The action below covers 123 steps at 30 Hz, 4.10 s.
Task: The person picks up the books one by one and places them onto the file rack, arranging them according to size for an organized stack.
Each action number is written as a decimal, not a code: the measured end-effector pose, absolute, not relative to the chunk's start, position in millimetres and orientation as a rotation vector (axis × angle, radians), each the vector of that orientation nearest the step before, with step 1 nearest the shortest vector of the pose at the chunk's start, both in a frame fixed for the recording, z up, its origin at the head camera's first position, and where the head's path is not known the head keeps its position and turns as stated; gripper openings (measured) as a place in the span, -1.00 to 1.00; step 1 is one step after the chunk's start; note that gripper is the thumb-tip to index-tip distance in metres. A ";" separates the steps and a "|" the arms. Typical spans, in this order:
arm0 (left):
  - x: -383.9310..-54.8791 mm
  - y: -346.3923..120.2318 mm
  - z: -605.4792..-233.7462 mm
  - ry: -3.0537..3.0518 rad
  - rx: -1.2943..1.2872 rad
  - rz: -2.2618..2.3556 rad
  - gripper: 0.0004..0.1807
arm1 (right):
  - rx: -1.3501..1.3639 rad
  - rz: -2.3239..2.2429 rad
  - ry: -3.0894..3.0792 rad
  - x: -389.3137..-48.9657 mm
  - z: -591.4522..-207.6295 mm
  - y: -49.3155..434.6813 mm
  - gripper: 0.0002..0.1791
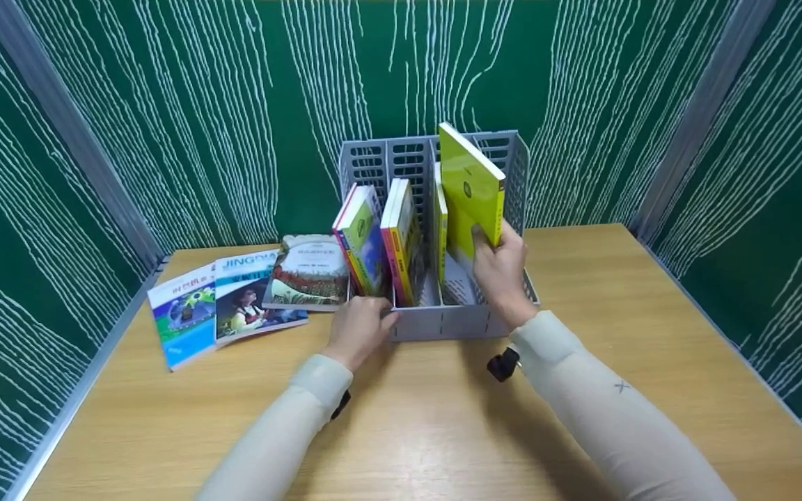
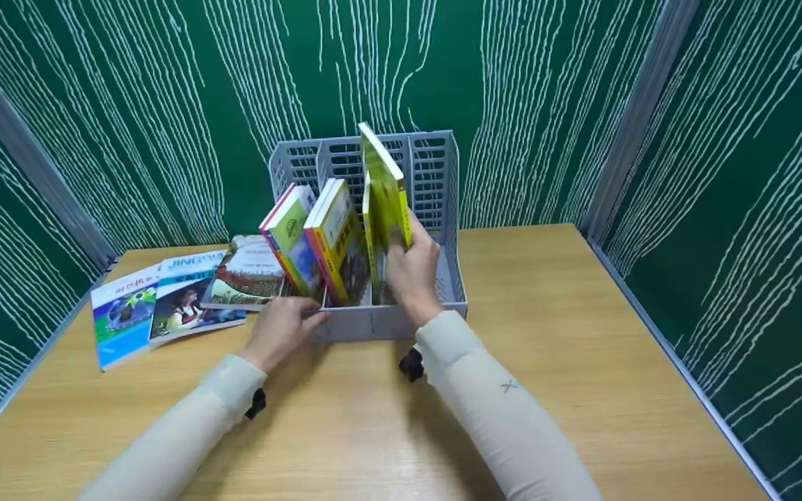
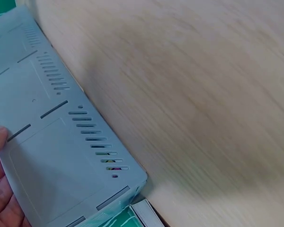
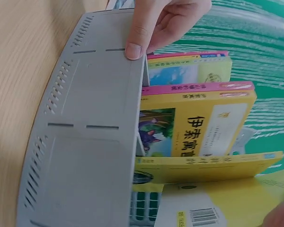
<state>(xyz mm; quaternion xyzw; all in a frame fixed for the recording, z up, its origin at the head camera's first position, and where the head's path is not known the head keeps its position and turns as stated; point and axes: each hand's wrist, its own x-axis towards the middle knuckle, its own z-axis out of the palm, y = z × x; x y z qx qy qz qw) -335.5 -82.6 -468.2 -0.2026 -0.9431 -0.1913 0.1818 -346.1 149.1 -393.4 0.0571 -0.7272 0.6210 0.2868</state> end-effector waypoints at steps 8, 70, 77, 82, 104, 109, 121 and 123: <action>-336.0 -81.2 -465.2 -2.685 -0.588 -0.528 -0.67 | 0.050 1.792 -1.876 -362.3 -403.2 137.7 -0.63; -335.2 -93.2 -462.8 -2.719 -0.712 -0.588 -0.72 | 0.239 1.097 -2.847 -375.0 -415.8 172.4 -0.50; -335.5 -119.2 -459.6 -2.572 -0.710 -0.630 -0.74 | 0.334 0.773 -2.915 -358.1 -414.9 181.3 -0.52; -340.9 -143.0 -455.0 -2.468 -0.657 -0.624 -0.76 | 0.368 0.634 -2.956 -346.3 -417.8 186.4 -0.52; -369.1 -203.7 -464.0 -2.762 0.008 -0.692 -0.45 | 0.396 0.514 -3.079 -330.3 -459.8 198.4 -0.43; -376.3 -204.2 -467.0 -2.778 0.154 -0.726 -0.39 | 0.424 0.502 -3.068 -332.3 -458.5 199.1 -0.46; -387.8 -208.6 -474.0 -2.973 0.447 -0.738 -0.01 | 0.422 0.483 -3.067 -330.7 -459.9 198.6 -0.42; -388.0 -209.7 -475.6 -2.982 0.452 -0.717 0.02 | 0.458 0.452 -3.034 -330.8 -461.1 199.1 -0.45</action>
